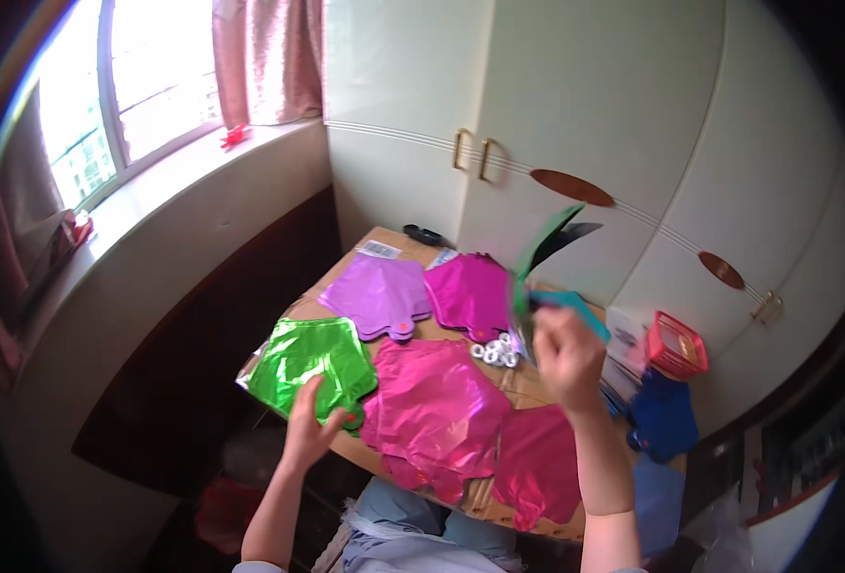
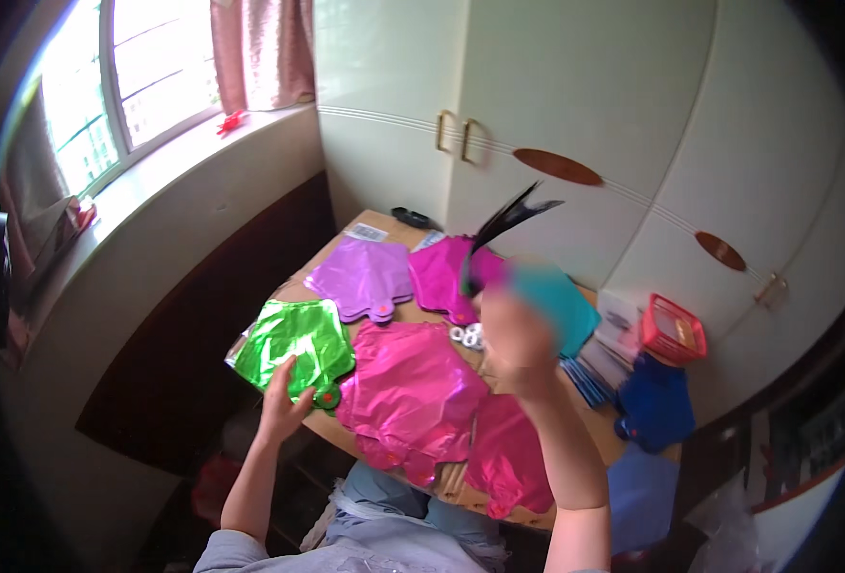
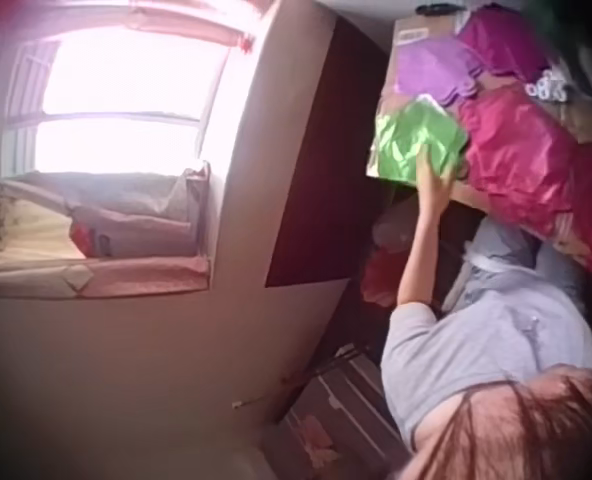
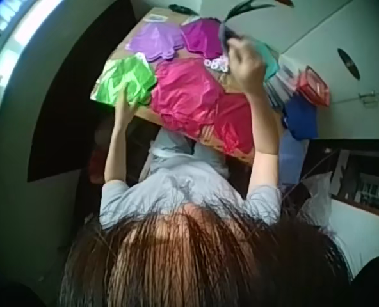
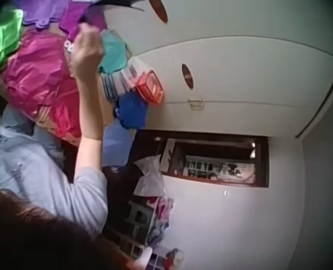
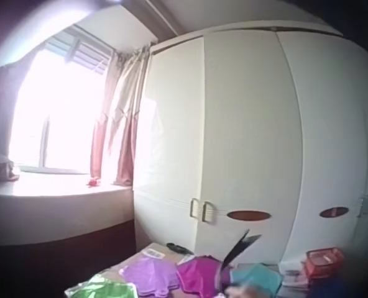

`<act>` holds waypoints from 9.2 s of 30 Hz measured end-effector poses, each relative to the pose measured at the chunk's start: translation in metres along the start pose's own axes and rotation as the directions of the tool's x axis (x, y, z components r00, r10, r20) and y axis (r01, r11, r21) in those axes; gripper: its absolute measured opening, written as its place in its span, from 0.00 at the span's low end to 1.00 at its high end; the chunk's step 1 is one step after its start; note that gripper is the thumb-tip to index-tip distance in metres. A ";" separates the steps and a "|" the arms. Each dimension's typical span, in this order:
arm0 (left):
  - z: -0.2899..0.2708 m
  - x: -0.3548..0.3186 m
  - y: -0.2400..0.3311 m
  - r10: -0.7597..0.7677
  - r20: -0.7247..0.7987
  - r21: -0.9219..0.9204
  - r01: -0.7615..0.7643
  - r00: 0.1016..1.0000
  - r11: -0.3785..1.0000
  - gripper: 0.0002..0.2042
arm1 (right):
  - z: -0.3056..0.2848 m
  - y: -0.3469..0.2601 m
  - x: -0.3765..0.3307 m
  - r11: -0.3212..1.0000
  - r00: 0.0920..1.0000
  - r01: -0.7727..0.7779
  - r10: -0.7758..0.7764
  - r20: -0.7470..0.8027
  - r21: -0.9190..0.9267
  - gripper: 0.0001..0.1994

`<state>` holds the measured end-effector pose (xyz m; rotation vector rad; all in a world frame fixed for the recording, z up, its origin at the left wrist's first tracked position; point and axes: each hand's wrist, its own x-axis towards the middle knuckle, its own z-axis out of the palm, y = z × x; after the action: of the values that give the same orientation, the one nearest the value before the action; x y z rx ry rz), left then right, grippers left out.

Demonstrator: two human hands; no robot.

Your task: Folding colorful plastic sheets and placing them into clear packaging bags with cardboard inserts.

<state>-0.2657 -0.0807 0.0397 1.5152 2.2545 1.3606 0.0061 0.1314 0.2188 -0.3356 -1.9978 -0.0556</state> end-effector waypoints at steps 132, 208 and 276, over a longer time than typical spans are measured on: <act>0.195 -0.158 0.127 0.004 0.984 0.174 0.969 -0.176 -0.174 0.21 | -0.076 0.108 -0.271 0.242 0.186 -0.970 0.757 0.627 -0.005 0.21; 0.197 -0.145 0.150 0.094 0.968 0.252 0.905 -0.234 -0.343 0.17 | -0.031 0.139 -0.230 0.354 0.116 -0.884 0.799 0.590 -0.305 0.11; 0.246 -0.095 0.200 -0.194 0.976 0.062 0.980 -0.099 -0.190 0.07 | -0.033 0.069 -0.272 0.868 0.765 -0.360 0.484 0.423 -0.342 0.20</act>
<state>0.0483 0.0162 0.0013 -0.1091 0.9048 0.6811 0.1625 0.1341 -0.0167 -1.0543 -2.3772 0.0895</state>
